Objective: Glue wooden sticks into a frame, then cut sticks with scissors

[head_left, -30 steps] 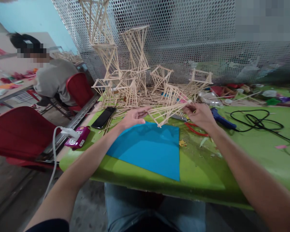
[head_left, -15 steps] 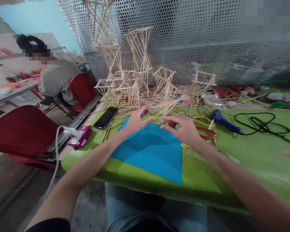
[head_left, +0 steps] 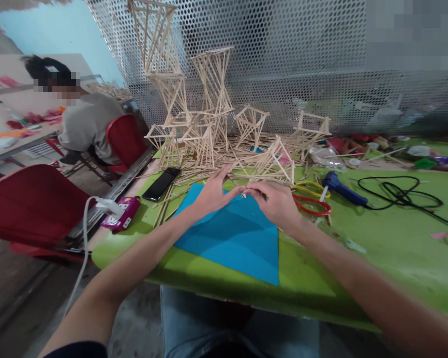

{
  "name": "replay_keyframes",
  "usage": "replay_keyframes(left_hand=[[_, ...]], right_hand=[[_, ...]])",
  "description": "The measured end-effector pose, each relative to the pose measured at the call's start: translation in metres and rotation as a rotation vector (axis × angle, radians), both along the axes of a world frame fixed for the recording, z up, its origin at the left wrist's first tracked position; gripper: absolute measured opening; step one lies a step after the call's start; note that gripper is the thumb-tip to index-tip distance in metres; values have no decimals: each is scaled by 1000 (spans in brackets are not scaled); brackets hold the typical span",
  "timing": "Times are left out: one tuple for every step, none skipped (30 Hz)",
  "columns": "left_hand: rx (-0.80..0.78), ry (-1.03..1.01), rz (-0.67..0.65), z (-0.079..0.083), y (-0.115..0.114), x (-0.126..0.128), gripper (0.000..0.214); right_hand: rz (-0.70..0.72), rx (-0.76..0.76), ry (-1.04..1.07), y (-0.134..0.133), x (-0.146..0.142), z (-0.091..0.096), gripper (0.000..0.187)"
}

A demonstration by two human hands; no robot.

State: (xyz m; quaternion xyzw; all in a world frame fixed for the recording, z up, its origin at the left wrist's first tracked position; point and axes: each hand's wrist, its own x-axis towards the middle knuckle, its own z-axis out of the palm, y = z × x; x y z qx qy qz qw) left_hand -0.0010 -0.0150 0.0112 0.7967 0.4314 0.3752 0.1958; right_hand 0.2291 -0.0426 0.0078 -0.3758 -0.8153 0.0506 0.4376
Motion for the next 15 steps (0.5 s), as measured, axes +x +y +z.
replay_keyframes(left_hand=[[-11,1,8,1,-1,0,80],[-19,0,14,3,-1,1,80],[-23,-2,18,4,-2,1,80],[-24,-1,22,5,-2,1,79],[-23,1,25,6,-3,1,79],[-21,4,27,6,-3,0,78],[-19,5,25,5,-3,0,78],[-17,3,22,5,-2,-1,77],[-16,1,19,4,-1,-2,75],[-16,3,14,2,0,-3,72],[-14,9,9,0,2,-5,68],[-9,25,4,-1,4,-6,64],[4,52,3,-3,7,-8,61],[25,89,7,-5,10,-11,60],[51,129,14,-6,13,-13,60]], right_hand=[[6,16,-13,1,1,0,21],[14,25,-22,1,1,0,22],[22,26,-27,1,1,1,22],[29,22,-31,0,1,3,23],[31,14,-34,-2,0,5,23],[30,4,-36,-3,0,7,23],[27,-4,-35,-5,-1,8,23],[26,-13,-32,-7,-1,10,23],[24,-21,-25,-8,-1,11,22],[23,-27,-16,-8,0,12,22],[25,-31,-8,-8,1,13,22],[34,-32,-4,-8,3,13,22],[48,-31,-7,-6,5,14,22],[66,-34,-18,-4,8,14,21],[84,-43,-35,-2,10,14,20]])
